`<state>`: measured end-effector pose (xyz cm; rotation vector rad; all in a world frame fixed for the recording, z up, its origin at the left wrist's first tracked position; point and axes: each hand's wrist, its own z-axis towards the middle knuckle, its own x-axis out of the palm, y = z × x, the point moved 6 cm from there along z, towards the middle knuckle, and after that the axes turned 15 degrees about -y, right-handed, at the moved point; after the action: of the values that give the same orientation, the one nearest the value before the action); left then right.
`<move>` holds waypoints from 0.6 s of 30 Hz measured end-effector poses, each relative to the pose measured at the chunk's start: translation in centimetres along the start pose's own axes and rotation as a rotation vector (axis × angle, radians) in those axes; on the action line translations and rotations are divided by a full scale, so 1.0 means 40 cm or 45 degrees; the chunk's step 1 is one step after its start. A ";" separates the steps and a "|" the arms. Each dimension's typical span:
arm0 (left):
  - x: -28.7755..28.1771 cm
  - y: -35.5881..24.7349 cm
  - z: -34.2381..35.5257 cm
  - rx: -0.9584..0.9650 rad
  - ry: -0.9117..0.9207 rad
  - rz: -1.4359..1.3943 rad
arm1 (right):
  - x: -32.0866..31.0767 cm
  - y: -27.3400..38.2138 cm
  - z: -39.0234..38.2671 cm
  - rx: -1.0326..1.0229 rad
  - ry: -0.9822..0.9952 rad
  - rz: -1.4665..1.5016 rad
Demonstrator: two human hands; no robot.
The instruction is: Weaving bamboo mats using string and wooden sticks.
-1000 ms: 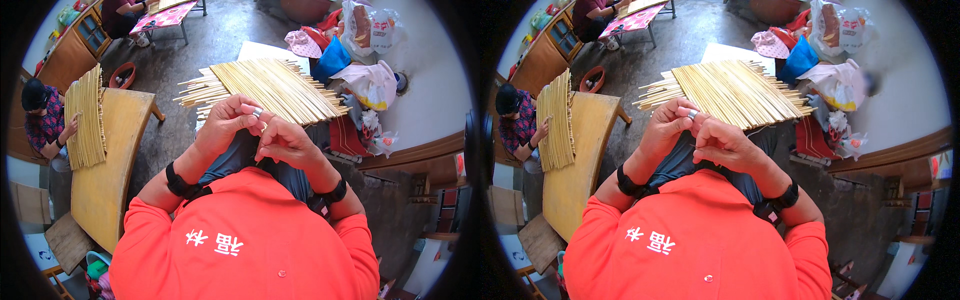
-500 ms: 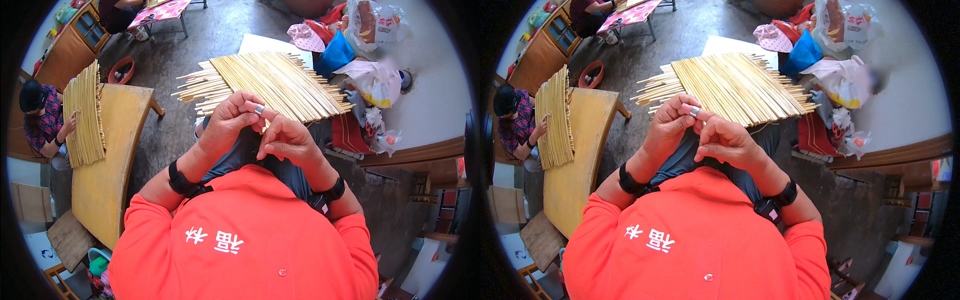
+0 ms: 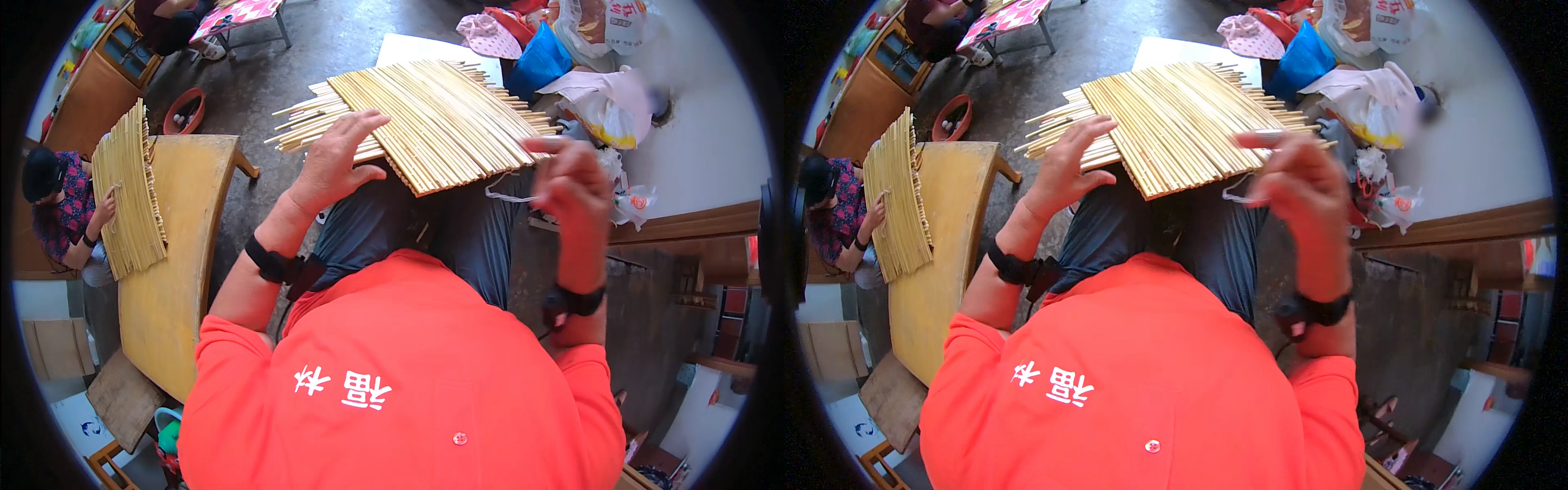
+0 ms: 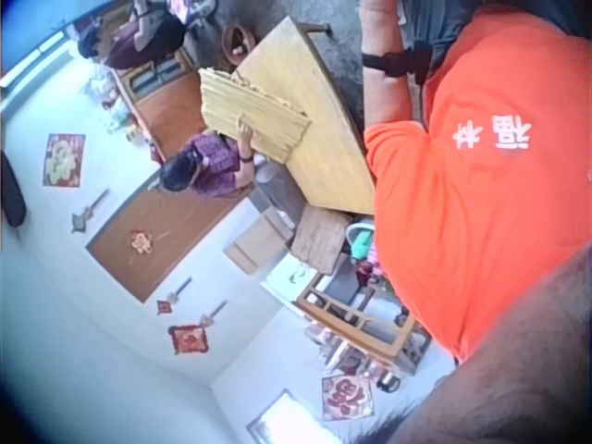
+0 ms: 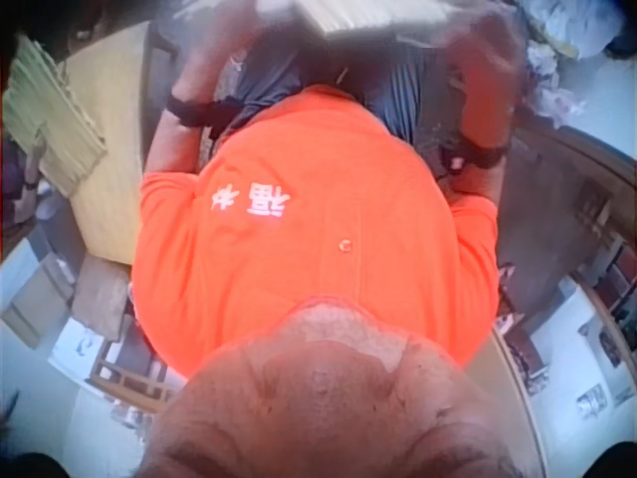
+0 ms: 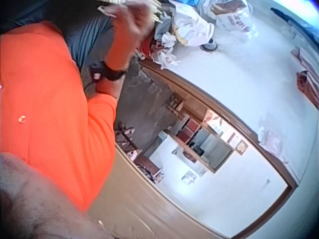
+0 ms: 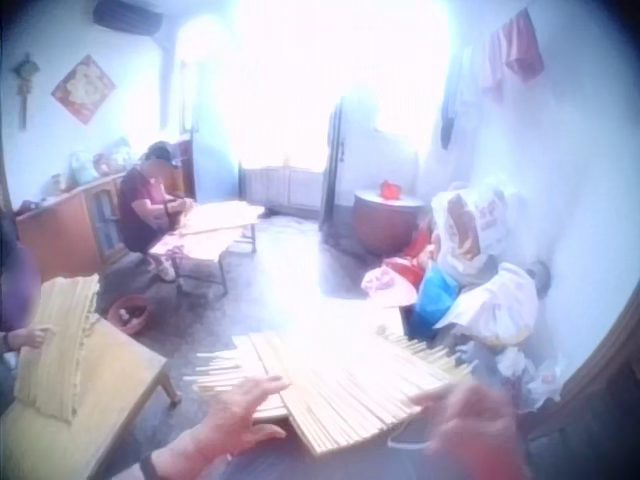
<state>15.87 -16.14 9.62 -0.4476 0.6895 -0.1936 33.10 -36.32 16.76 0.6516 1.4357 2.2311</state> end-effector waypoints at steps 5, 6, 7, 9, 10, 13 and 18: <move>0.093 0.035 -0.052 0.267 0.202 0.552 | -0.298 0.217 -0.051 -0.374 -0.724 -0.162; 0.111 0.055 -0.057 0.162 0.274 0.559 | -0.344 0.266 -0.062 -0.408 -0.707 -0.126; 0.128 0.076 -0.061 0.058 0.346 0.564 | -0.389 0.321 -0.077 -0.444 -0.691 -0.092; 0.149 0.089 -0.053 0.057 0.344 0.595 | -0.484 0.426 -0.122 -0.500 -0.711 -0.041; 0.157 0.096 -0.047 0.060 0.347 0.627 | -0.532 0.485 -0.147 -0.579 -0.710 0.025; 0.172 0.096 -0.029 0.169 0.332 0.655 | -0.644 0.658 -0.190 -0.579 -0.561 0.176; 0.182 0.091 -0.022 0.200 0.406 0.654 | -0.807 0.766 -0.284 -0.691 -1.032 -0.137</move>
<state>20.91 -15.52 3.19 -0.0776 1.0698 0.1710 49.97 -74.73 35.49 1.0669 0.4346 1.7993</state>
